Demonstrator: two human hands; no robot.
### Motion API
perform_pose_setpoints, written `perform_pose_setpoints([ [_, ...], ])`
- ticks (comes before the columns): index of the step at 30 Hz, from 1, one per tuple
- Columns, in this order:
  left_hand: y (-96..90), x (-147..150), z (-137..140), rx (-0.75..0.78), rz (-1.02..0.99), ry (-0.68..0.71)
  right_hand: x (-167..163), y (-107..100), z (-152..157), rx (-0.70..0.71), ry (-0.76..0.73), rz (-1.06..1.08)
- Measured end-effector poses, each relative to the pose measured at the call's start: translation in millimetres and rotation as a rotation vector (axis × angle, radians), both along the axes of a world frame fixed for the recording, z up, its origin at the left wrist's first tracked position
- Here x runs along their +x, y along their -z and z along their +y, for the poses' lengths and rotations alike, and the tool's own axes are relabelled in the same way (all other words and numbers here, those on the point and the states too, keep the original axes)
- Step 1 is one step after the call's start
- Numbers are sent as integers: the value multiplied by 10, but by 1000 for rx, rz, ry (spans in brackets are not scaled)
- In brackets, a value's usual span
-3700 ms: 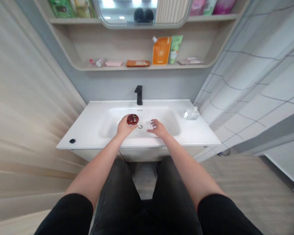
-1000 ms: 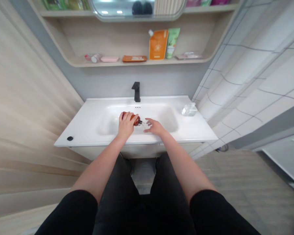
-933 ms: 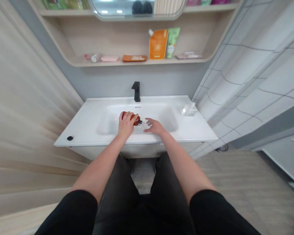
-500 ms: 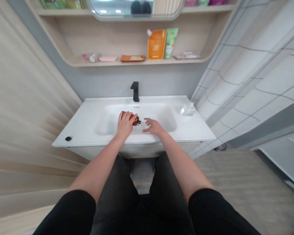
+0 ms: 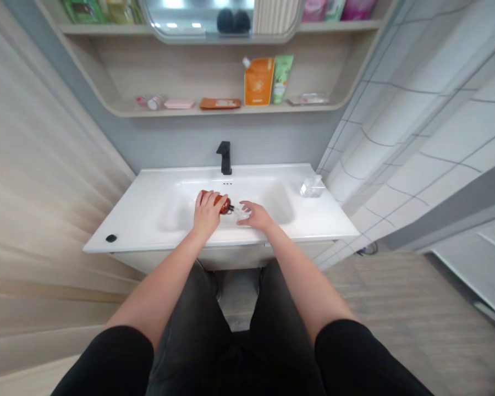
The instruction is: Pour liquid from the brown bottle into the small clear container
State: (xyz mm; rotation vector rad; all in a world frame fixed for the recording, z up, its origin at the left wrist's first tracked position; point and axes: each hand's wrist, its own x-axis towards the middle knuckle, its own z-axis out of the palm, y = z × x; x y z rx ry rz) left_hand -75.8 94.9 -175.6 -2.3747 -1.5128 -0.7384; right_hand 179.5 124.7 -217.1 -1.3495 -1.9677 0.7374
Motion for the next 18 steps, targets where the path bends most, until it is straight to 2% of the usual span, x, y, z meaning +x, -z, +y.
perform_pose_setpoints([
  [18, -109, -44, 31, 25, 59, 58, -3, -47, -55, 74, -6, 7],
])
